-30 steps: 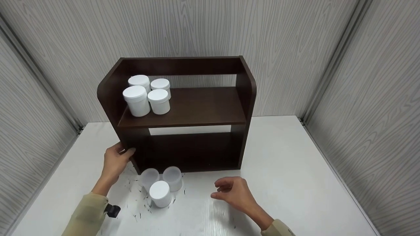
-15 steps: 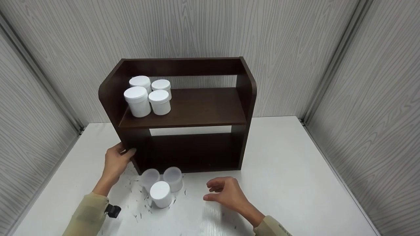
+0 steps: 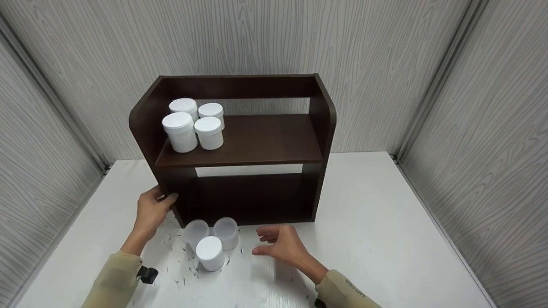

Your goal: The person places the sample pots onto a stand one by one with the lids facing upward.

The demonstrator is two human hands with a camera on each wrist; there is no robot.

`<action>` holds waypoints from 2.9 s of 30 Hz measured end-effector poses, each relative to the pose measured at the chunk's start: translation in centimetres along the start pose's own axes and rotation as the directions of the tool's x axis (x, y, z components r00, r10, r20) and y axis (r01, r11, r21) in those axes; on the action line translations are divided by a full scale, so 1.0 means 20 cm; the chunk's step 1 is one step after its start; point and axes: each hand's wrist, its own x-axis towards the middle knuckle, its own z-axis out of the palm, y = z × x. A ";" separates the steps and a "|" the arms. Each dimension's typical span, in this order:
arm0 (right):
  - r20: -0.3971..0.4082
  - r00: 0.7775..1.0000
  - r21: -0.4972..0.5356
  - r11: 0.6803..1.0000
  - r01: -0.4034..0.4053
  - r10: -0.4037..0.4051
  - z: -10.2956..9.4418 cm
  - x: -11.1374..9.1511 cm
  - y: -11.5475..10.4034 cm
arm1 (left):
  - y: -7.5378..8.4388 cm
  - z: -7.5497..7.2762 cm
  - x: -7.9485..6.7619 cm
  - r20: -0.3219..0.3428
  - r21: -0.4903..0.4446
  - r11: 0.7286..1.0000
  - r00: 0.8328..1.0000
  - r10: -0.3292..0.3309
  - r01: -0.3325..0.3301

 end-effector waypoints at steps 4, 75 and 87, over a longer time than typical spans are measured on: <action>0.008 1.000 0.000 1.000 0.008 -0.008 0.03 0.05 0.01 | -0.01 0.00 0.00 -0.006 0.002 1.000 1.000 0.001 -0.001; 0.161 0.986 0.103 0.994 0.031 -0.047 0.19 0.36 0.05 | 0.00 0.00 0.00 -0.026 0.022 1.000 1.000 -0.005 0.005; 0.156 0.987 0.094 0.995 0.028 -0.042 0.17 0.34 0.05 | 0.00 0.00 0.01 -0.010 0.022 1.000 1.000 -0.002 0.002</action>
